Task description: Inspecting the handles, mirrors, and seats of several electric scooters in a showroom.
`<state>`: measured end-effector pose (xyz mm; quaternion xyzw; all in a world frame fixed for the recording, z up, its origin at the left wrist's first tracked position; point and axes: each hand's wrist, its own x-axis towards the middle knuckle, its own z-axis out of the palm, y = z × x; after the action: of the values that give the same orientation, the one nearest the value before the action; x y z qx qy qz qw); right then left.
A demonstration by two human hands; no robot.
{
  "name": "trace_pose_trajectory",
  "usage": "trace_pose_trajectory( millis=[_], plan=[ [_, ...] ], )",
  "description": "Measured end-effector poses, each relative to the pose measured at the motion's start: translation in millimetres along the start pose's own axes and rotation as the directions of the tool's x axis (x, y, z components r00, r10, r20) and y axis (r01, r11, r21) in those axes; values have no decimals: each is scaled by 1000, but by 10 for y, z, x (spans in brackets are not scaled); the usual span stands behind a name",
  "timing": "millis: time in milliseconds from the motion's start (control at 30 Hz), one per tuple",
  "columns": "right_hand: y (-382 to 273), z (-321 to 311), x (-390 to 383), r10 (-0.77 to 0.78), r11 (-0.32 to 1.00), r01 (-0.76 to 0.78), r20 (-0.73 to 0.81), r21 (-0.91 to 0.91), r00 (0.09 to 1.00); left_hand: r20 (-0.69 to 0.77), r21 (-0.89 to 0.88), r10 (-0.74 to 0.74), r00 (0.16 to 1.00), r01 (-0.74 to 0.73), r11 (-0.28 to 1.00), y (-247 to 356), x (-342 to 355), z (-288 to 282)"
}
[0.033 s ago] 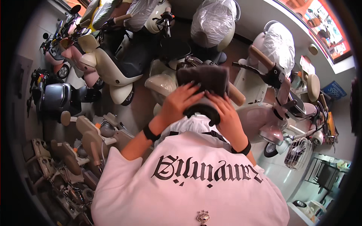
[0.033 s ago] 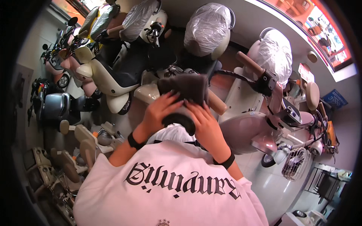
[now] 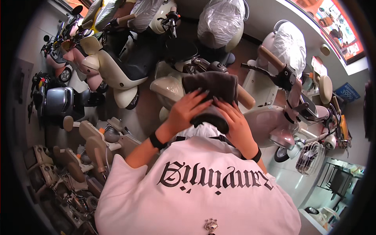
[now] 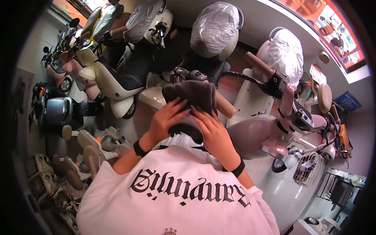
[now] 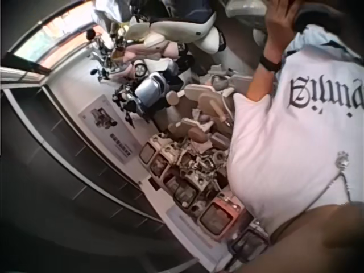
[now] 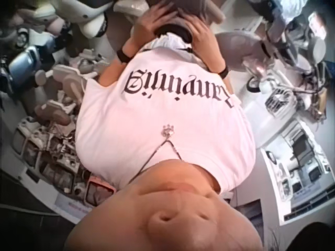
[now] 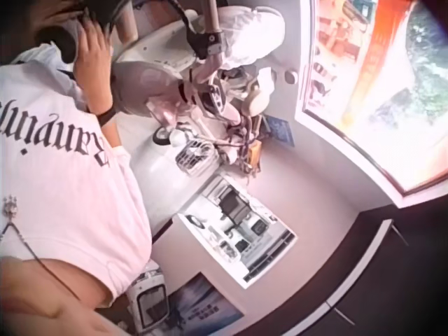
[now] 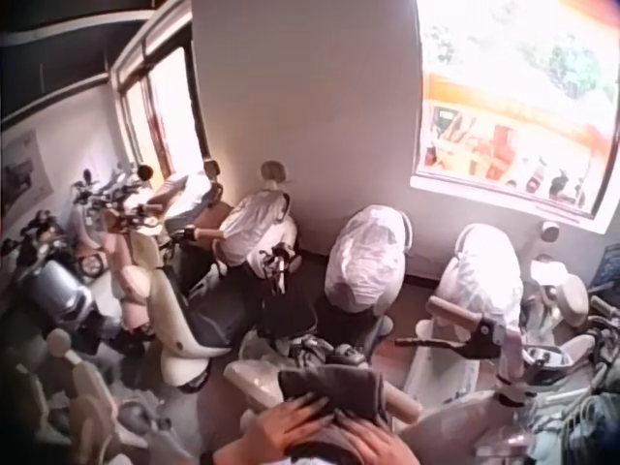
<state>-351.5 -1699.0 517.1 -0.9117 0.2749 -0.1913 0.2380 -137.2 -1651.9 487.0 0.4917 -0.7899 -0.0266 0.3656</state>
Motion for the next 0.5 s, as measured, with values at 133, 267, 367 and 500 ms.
trace_pose_trajectory(
  millis=[133, 267, 367, 500],
  plan=[
    [-29, -55, -199, 2, 973, 13, -67, 230, 998, 41, 44, 72, 997, -74, 996, 85, -71, 67],
    [-8, 57, 47, 179, 939, -145, -81, 313, 981, -12, 80, 64, 998, -63, 995, -204, 221, 19],
    [51, 155, 204, 218, 948, -179, -129, 262, 967, -194, -29, 56, 979, -63, 998, -277, 418, 64],
    [61, -2, -188, 229, 918, -185, -88, 351, 970, -100, -207, 56, 993, -76, 975, 41, 271, 154]
  ],
)
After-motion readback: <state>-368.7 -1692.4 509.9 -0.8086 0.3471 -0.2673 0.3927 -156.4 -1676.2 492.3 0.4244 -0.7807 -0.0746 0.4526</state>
